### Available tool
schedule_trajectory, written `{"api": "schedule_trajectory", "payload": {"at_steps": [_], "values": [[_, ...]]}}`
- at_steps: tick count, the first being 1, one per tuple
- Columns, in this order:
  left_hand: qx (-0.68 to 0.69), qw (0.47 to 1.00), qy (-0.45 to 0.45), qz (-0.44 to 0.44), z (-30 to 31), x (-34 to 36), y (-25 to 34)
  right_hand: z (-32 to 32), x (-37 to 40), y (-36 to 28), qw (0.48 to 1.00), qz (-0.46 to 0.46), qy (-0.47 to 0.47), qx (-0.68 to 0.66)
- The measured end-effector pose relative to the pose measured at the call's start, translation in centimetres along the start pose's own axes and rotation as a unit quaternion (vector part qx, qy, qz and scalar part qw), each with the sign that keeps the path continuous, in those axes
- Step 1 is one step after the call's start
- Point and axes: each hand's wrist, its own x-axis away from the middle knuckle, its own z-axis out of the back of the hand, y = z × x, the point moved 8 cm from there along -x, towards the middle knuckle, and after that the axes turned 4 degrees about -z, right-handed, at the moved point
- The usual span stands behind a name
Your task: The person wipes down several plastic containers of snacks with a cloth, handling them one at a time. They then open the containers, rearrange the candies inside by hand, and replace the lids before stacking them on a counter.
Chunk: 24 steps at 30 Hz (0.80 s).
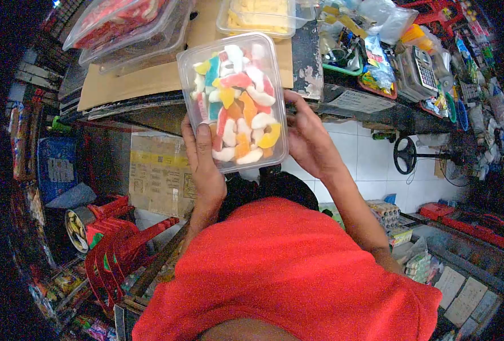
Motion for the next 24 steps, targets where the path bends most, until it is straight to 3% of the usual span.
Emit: {"api": "schedule_trajectory", "payload": {"at_steps": [2, 5, 24], "values": [[0.004, 1.000, 0.000, 0.003, -0.1, 0.0, 0.0, -1.0, 1.1, -0.4, 0.998, 0.002, -0.068, 0.012], [0.016, 1.000, 0.003, 0.018, 0.1, 0.0, -0.3, -1.0, 1.3, -0.5, 0.995, 0.007, -0.037, 0.089], [0.026, 0.999, 0.018, 0.032, 0.5, 0.0, -0.9, -2.3, 1.4, -0.6, 0.994, 0.051, -0.032, 0.094]]}}
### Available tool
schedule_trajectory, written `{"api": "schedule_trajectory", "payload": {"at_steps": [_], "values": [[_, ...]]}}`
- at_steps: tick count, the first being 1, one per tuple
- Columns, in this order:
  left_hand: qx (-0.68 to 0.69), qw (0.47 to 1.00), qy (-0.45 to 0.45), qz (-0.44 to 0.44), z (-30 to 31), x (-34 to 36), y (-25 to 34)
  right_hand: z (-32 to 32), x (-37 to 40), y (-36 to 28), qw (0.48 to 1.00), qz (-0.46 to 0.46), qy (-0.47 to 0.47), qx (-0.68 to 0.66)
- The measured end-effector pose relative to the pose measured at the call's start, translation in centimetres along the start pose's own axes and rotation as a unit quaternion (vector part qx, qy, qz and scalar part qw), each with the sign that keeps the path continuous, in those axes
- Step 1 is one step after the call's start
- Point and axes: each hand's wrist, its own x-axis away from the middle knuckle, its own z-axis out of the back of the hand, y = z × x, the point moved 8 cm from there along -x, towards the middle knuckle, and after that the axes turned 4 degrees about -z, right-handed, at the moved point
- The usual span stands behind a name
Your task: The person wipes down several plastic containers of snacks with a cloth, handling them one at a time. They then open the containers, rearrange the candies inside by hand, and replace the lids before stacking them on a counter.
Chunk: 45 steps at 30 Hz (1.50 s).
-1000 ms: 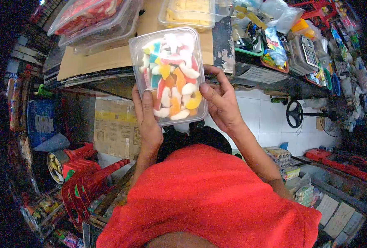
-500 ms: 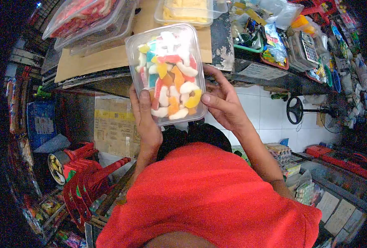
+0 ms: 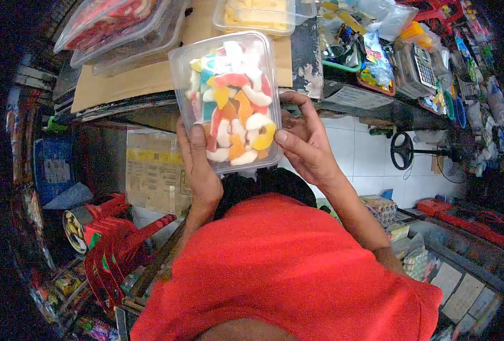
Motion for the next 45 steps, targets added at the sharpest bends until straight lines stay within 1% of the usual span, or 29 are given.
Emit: {"api": "schedule_trajectory", "payload": {"at_steps": [3, 4, 6, 8, 9, 11, 12, 14, 16, 18, 19, 20, 22, 24, 27, 29, 30, 32, 33, 35, 36, 38, 45], "values": [[0.011, 1.000, -0.013, -0.003, -0.6, -0.2, 1.0, 0.1, 0.0, 0.0, 1.000, -0.009, 0.007, 0.014], [0.011, 1.000, -0.014, -0.002, -0.7, -0.2, 0.9, 0.2, -0.2, -0.1, 1.000, -0.015, -0.006, 0.022], [0.022, 1.000, 0.005, 0.004, -0.7, 0.0, 0.6, 0.3, -0.2, -0.3, 0.999, -0.021, -0.019, 0.029], [0.002, 1.000, 0.007, -0.004, -0.8, 0.0, 0.9, 0.0, -0.1, -0.4, 0.998, -0.023, -0.053, -0.015], [-0.017, 1.000, 0.010, -0.012, -0.8, 0.0, 1.0, -0.1, -0.1, -0.5, 0.998, -0.022, -0.054, -0.014], [-0.019, 1.000, -0.006, -0.021, -0.9, -0.1, 1.2, 0.6, -0.1, -0.5, 0.999, -0.037, -0.010, -0.016], [-0.023, 0.999, -0.022, -0.027, -1.0, -0.2, 1.3, 0.6, -0.3, -0.5, 0.999, -0.034, -0.010, -0.016], [-0.029, 0.998, -0.034, -0.033, -0.5, -0.1, 0.9, 1.2, -0.9, -0.5, 0.997, -0.022, 0.041, 0.054], [-0.036, 0.998, -0.044, -0.039, -0.4, 0.2, 1.1, 0.7, -1.2, -0.5, 0.999, -0.010, 0.039, 0.035], [-0.063, 0.997, -0.038, -0.016, -0.2, 0.8, 1.3, 0.4, -1.3, -0.3, 0.999, -0.004, 0.030, 0.017], [-0.050, 0.997, -0.056, 0.019, -0.3, 1.1, 1.0, 0.8, -1.1, -0.1, 0.999, 0.003, 0.038, 0.016], [-0.053, 0.997, -0.048, 0.014, 0.0, 1.1, 1.1, 0.9, -1.0, 0.0, 0.999, 0.009, 0.045, 0.014], [-0.098, 0.993, -0.068, -0.023, -0.3, 1.2, 1.4, 0.2, -1.0, 0.1, 0.999, 0.014, 0.039, 0.008], [-0.083, 0.994, -0.067, -0.022, 0.0, 1.1, 1.3, 0.5, -0.8, 0.1, 0.999, 0.013, 0.049, 0.006], [-0.064, 0.994, -0.093, -0.003, -0.1, 0.8, 0.8, 0.5, -0.8, 0.0, 0.998, 0.009, 0.054, 0.008], [-0.009, 0.994, -0.100, 0.041, -0.2, 0.4, 0.6, 0.5, -0.8, 0.0, 0.998, 0.010, 0.057, 0.004], [-0.009, 0.994, -0.098, 0.041, 0.0, 0.0, 0.1, 0.7, -0.8, -0.1, 0.999, 0.007, 0.050, 0.017], [0.103, 0.988, -0.103, 0.058, -0.1, -1.1, -0.8, 0.8, -0.7, 0.0, 0.999, 0.003, 0.041, 0.031], [0.104, 0.988, -0.101, 0.057, -0.2, -1.4, -0.9, 0.9, -0.6, 0.2, 0.999, 0.002, 0.045, 0.025], [0.080, 0.989, -0.128, 0.003, -1.3, -1.9, 1.1, 1.0, -0.5, 0.3, 0.999, 0.000, 0.050, 0.019], [0.081, 0.988, -0.128, 0.003, -1.4, -2.0, 1.1, 1.0, -0.4, 0.3, 0.999, 0.000, 0.049, 0.016], [0.010, 0.993, -0.114, -0.023, -1.1, -2.2, 1.3, 0.8, -0.4, 0.2, 0.999, 0.001, 0.047, 0.012], [-0.011, 0.994, -0.107, -0.031, -1.2, -2.3, 1.7, 0.7, -0.3, 0.1, 0.999, 0.004, 0.052, 0.012]]}}
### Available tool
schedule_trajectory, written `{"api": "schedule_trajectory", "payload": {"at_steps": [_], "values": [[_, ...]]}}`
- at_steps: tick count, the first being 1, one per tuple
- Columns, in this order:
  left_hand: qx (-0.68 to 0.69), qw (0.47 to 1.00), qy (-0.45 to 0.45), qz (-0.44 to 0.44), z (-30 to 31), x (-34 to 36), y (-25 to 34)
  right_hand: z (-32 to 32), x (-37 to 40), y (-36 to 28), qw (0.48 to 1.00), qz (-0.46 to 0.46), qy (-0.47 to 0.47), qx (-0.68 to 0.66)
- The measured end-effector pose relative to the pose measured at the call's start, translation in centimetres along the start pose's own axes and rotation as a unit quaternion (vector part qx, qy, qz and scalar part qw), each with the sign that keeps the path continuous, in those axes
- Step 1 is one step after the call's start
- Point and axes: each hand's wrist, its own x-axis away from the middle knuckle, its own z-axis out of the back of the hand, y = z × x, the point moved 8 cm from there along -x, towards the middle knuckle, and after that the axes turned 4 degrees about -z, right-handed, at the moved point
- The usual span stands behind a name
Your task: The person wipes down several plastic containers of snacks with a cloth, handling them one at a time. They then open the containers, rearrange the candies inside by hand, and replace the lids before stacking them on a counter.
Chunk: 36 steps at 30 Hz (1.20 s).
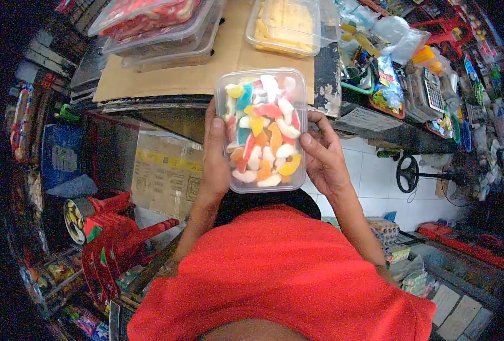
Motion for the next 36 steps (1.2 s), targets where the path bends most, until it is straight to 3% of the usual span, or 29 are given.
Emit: {"api": "schedule_trajectory", "payload": {"at_steps": [3, 5, 7, 9, 17, 19, 36], "values": [[0.095, 0.995, -0.016, 0.034, -0.2, -0.4, -0.7, 0.4, -0.1, 0.0, 1.000, 0.000, -0.022, 0.018], [0.211, 0.970, -0.022, 0.119, -1.0, -0.2, -1.4, 0.5, 0.0, 0.2, 0.999, -0.005, -0.038, 0.031], [0.196, 0.976, 0.010, 0.099, -0.7, -0.4, -1.5, 0.4, 0.2, 0.7, 0.995, -0.027, -0.057, 0.078], [0.246, 0.954, -0.009, 0.173, -0.9, 0.3, -3.7, 0.5, 0.5, 1.0, 0.995, -0.039, -0.053, 0.076], [0.258, 0.948, 0.012, 0.184, -1.2, 0.3, -3.6, 0.8, 0.7, 1.4, 0.996, -0.064, -0.045, 0.034], [0.352, 0.912, -0.028, 0.207, -2.7, 0.2, -2.1, 0.8, 0.7, 1.4, 0.996, -0.066, -0.045, 0.034], [0.350, 0.912, -0.006, 0.215, -1.9, -0.1, -3.5, 0.2, 0.6, 1.0, 0.991, -0.060, -0.060, 0.101]]}}
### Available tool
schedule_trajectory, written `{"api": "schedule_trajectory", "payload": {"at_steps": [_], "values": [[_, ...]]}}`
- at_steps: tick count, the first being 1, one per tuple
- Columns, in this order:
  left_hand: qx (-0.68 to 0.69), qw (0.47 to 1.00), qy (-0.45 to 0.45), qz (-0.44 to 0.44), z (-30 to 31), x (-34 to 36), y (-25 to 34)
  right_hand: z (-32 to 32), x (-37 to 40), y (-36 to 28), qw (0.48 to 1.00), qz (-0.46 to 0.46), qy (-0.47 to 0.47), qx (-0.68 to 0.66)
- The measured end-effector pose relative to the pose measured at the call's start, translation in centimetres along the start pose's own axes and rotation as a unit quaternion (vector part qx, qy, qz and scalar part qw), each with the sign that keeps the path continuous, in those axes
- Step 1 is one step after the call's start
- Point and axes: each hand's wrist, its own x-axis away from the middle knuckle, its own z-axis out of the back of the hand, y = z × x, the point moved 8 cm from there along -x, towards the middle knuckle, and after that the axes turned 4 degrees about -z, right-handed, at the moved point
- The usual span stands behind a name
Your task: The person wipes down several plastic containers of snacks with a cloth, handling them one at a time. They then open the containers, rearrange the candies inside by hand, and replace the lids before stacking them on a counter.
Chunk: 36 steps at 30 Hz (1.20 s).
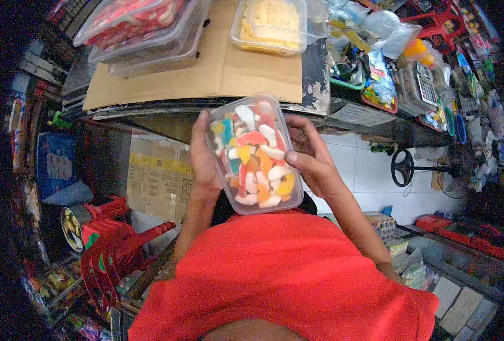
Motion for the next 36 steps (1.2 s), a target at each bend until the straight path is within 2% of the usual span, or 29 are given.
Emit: {"api": "schedule_trajectory", "payload": {"at_steps": [2, 4, 7, 11, 13, 15, 19, 21, 22, 24, 27, 31, 34, 36], "values": [[-0.011, 1.000, -0.009, 0.007, 0.0, 0.1, -0.3, -0.2, -0.2, -0.5, 0.998, 0.021, 0.051, 0.036], [-0.167, 0.985, 0.025, -0.043, 0.9, 0.2, -0.1, -0.4, -1.1, -0.5, 0.997, 0.033, 0.067, 0.009], [-0.163, 0.984, 0.023, -0.061, -0.3, 0.5, 0.3, -0.2, -1.4, -0.7, 0.995, 0.048, 0.090, -0.012], [-0.197, 0.977, -0.002, -0.088, -0.4, 0.6, 0.3, -0.8, -1.1, -1.6, 0.994, 0.080, 0.070, -0.006], [-0.164, 0.984, 0.017, -0.070, -0.5, 0.6, -0.3, -0.8, -0.8, -1.7, 0.994, 0.083, 0.074, -0.001], [-0.132, 0.989, 0.034, -0.051, -0.4, 0.6, -0.8, -0.7, -0.8, -1.6, 0.994, 0.071, 0.084, -0.013], [-0.175, 0.982, 0.023, -0.063, -0.4, 0.7, -0.5, -0.1, -1.1, -1.8, 0.991, 0.062, 0.114, 0.014], [-0.191, 0.980, 0.024, -0.059, -0.6, 0.7, -0.5, 0.6, -1.7, -0.6, 0.994, -0.015, 0.098, -0.048], [-0.203, 0.977, 0.005, -0.067, -1.0, 0.7, -0.4, 0.7, -1.7, -0.9, 0.994, -0.014, 0.098, -0.047], [-0.215, 0.973, -0.012, -0.077, -1.4, 0.7, -0.3, 0.4, -1.7, -2.2, 0.994, 0.026, 0.096, 0.046], [-0.239, 0.966, -0.026, -0.094, -1.3, 0.6, -0.2, 1.2, -1.8, -2.3, 0.988, 0.034, 0.099, 0.113], [-0.229, 0.970, -0.016, -0.082, -1.1, 0.7, -0.2, 1.4, -1.9, -2.0, 0.988, 0.019, 0.102, 0.113], [-0.202, 0.977, -0.003, -0.072, -1.0, 0.6, -0.4, -0.3, -2.1, -2.3, 0.994, 0.010, 0.095, 0.060], [-0.172, 0.983, 0.005, -0.060, -0.9, 0.6, -0.6, -0.4, -1.9, -2.0, 0.992, -0.008, 0.125, 0.025]]}}
